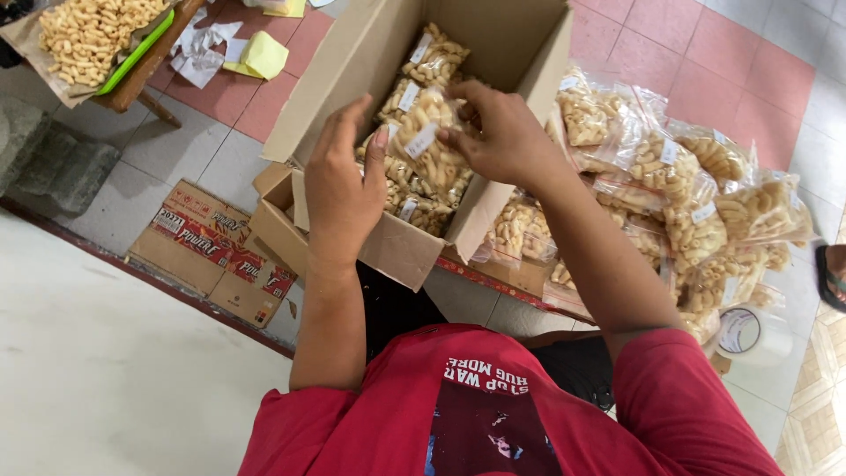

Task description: The person repeatedly picks up small plastic bags of snacks from a pile, inspects the labels, and places them into a cardboard box. The process is repeated for multiple bags.

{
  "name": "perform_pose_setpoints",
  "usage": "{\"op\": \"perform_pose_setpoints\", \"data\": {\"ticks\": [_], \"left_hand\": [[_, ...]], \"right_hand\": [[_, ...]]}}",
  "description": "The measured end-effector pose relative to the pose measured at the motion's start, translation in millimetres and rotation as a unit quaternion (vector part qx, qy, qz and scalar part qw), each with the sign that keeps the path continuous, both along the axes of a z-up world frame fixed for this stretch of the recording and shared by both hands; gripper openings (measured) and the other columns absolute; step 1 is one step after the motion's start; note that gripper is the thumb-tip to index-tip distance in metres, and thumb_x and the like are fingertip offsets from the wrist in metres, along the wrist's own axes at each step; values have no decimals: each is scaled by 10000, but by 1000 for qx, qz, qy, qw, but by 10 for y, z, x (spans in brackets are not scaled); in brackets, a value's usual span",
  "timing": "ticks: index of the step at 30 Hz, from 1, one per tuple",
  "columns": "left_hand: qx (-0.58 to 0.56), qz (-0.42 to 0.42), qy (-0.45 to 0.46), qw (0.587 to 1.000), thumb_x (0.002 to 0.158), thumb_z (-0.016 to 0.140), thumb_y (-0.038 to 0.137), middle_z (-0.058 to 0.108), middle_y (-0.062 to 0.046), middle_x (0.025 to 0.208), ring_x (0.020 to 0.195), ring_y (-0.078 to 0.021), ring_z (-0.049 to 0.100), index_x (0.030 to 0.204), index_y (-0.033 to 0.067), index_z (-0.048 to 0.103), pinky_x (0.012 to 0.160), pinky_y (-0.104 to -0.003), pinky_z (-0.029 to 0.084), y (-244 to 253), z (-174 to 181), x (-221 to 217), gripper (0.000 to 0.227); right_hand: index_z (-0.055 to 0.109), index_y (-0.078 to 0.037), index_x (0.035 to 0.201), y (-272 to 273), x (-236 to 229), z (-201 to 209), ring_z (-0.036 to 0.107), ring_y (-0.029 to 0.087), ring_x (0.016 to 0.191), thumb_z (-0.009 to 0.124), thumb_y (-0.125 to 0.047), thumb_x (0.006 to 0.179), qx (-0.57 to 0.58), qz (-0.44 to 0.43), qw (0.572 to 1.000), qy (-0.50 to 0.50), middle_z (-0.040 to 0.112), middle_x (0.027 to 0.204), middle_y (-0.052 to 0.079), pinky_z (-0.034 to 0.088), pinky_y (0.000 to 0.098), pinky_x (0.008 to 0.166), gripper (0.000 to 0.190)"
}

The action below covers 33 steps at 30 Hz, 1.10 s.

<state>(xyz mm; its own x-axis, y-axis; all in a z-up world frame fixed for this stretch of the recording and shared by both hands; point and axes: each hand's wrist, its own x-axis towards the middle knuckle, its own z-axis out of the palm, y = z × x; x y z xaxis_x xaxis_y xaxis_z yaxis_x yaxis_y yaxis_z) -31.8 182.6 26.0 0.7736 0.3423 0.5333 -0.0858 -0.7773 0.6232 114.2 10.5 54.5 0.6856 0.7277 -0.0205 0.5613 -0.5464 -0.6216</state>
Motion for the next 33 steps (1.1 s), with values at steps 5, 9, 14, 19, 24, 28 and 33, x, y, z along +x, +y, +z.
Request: {"op": "perform_pose_setpoints", "data": {"ticks": [5, 9, 14, 19, 24, 28, 33], "left_hand": [[-1, -37, 73, 997, 1127, 471, 210, 634, -212, 1282, 1169, -440, 666, 1381, 23, 586, 940, -554, 544, 24, 103, -78, 336], [3, -40, 67, 997, 1119, 498, 205, 641, -180, 1297, 1186, -424, 667, 1375, 52, 600, 952, -536, 535, 64, 61, -68, 315], [15, -37, 80, 996, 1120, 513, 261, 625, -170, 1316, 1204, -408, 654, 1377, 73, 593, 966, -557, 521, 84, 38, -17, 328], [17, -28, 93, 995, 1123, 507, 316, 624, -179, 1319, 1198, -398, 657, 1379, 72, 588, 953, -559, 524, 55, 83, -26, 363], [37, -16, 104, 994, 1122, 504, 310, 628, -161, 1314, 1190, -382, 660, 1379, 94, 596, 930, -536, 535, 13, 55, -16, 348], [36, -21, 109, 993, 1119, 505, 300, 629, -177, 1302, 1179, -396, 663, 1372, 79, 596, 921, -547, 537, -32, 102, -21, 347], [25, -22, 123, 992, 1113, 513, 281, 622, -178, 1321, 1183, -400, 658, 1383, 91, 590, 947, -563, 519, -67, 131, -35, 339]], "right_hand": [[702, -105, 1266, 211, 120, -178, 734, 449, 912, 746, -329, 891, -140, 45, 985, -88, 776, 973, 134, 577, 595, 791, 439], [725, -125, 1238, 419, 312, -381, 749, 451, 902, 718, -409, 896, -237, 70, 959, -139, 763, 952, 186, 594, 588, 761, 445], [750, -120, 1222, 557, 266, -755, 757, 440, 959, 681, -381, 919, -331, 174, 925, -68, 770, 988, 215, 596, 568, 828, 406], [754, -33, 1169, 565, 259, -799, 748, 460, 987, 595, -426, 975, -380, 230, 894, -55, 762, 1023, 266, 592, 585, 821, 466], [758, -73, 1171, 498, 312, -1134, 755, 414, 961, 615, -314, 954, -456, 287, 839, -75, 770, 1011, 214, 595, 559, 810, 355], [664, -202, 1398, 552, 325, -989, 705, 430, 1130, 646, -308, 948, -446, 326, 834, 6, 741, 1200, 203, 555, 571, 962, 463], [620, -225, 1458, 552, 332, -989, 680, 431, 1180, 640, -168, 918, -427, 335, 839, 32, 726, 1267, 182, 531, 566, 1015, 543]]}}
